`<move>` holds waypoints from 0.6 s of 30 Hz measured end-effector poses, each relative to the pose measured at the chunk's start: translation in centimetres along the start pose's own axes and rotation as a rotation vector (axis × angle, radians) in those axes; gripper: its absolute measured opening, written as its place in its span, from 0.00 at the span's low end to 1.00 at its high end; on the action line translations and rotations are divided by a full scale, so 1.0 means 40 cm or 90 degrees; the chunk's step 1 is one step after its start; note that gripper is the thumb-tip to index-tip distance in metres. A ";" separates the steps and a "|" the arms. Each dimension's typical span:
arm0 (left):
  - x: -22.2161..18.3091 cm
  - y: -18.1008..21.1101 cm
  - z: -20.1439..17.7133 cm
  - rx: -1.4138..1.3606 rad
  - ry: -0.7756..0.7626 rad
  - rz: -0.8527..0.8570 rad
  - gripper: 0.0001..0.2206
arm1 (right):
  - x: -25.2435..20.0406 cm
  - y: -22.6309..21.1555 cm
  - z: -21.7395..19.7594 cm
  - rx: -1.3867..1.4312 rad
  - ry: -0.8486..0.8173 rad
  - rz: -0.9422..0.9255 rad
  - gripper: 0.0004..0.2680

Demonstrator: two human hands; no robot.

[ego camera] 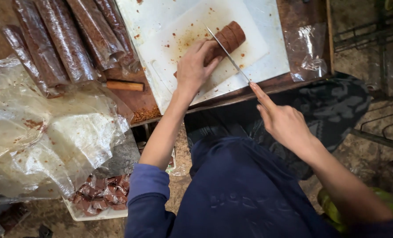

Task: The person is unwrapping long bread rolls and slicing them into smaller pieces on a cutting board using a knife at a bakery production area.

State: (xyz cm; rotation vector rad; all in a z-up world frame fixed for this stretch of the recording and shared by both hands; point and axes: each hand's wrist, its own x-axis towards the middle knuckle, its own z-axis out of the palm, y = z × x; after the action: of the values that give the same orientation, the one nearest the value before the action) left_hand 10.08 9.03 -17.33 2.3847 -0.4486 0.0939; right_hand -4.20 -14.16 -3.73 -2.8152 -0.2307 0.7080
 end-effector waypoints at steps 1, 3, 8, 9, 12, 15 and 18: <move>0.005 -0.003 -0.008 0.002 -0.002 -0.004 0.19 | 0.054 -0.017 -0.003 0.002 -0.004 -0.002 0.27; 0.008 0.002 -0.016 -0.033 0.001 0.005 0.17 | 0.149 -0.045 -0.007 0.041 0.026 -0.001 0.26; 0.012 0.028 -0.044 -0.028 0.007 -0.018 0.14 | 0.330 -0.076 0.036 0.117 0.008 -0.026 0.26; 0.004 0.034 -0.045 -0.016 0.016 -0.034 0.13 | 0.336 -0.069 0.061 0.112 0.017 -0.018 0.26; 0.008 0.035 -0.025 -0.043 0.028 -0.066 0.11 | 0.226 -0.021 0.110 0.136 0.094 -0.068 0.25; 0.009 0.021 -0.022 -0.047 0.030 -0.064 0.10 | 0.069 0.025 0.153 0.106 0.044 0.025 0.25; 0.008 0.015 -0.013 -0.057 0.028 -0.044 0.12 | -0.021 0.048 0.147 0.048 0.002 0.066 0.26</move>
State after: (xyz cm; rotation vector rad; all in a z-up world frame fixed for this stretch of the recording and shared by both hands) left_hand 10.19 8.86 -16.53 2.3025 -0.3418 0.0929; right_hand -7.60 -15.10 -8.89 -2.7724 -0.0565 0.7190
